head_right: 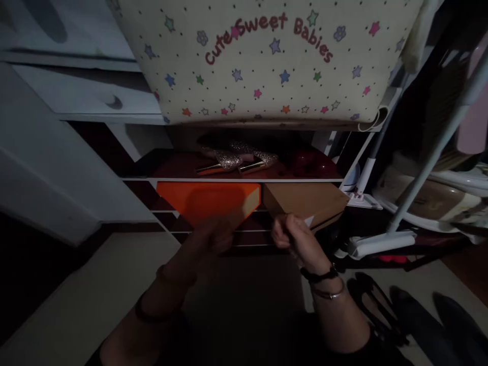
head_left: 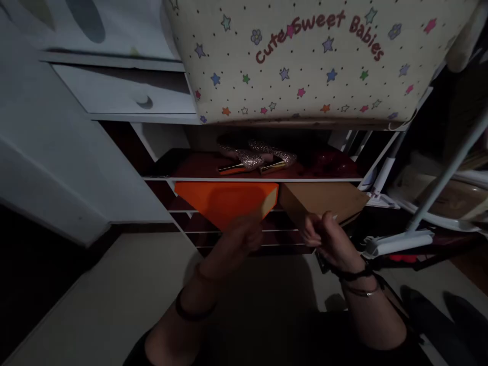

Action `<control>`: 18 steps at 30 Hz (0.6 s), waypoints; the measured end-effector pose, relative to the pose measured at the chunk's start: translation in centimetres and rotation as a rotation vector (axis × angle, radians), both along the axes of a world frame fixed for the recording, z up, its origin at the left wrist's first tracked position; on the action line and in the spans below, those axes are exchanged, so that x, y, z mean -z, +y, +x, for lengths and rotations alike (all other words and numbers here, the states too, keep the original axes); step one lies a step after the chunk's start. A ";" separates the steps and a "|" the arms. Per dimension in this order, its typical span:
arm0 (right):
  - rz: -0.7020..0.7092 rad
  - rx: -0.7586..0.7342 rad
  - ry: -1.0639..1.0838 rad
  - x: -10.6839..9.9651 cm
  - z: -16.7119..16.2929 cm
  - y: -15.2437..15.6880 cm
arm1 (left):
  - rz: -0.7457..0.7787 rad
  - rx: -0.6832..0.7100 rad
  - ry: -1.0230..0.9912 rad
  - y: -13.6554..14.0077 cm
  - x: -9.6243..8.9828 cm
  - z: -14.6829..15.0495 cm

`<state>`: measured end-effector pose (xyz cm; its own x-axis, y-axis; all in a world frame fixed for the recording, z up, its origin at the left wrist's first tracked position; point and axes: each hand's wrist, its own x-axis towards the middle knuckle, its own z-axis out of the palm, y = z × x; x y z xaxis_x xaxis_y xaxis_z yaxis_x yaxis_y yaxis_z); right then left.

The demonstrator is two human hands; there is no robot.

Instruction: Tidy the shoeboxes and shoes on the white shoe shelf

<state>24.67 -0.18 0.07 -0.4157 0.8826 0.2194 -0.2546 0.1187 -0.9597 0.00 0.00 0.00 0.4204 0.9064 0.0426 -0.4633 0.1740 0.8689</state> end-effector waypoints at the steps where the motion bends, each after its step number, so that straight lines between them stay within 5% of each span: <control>1: 0.107 0.208 -0.104 -0.4 0.9 -0.3 | 0.003 -0.025 0.001 -0.1 0.3 0.3; 4: 0.452 0.828 -0.387 -0.7 4.7 -0.3 | -0.022 -0.032 0.001 -0.6 1.9 1.8; 7: 0.643 1.159 -0.558 0.6 8.5 0.7 | -0.183 0.000 0.048 -0.9 4.7 3.6; 9: 0.720 1.178 -0.701 2.2 10.2 1.6 | -0.349 0.015 0.068 -0.7 6.7 4.7; 13: 0.836 0.951 -1.032 5.4 10.6 2.3 | -0.558 -0.040 -0.068 0.9 9.8 6.0; 18: 0.904 0.769 -1.292 7.4 8.3 1.2 | -0.543 -0.338 -0.349 3.2 10.6 5.7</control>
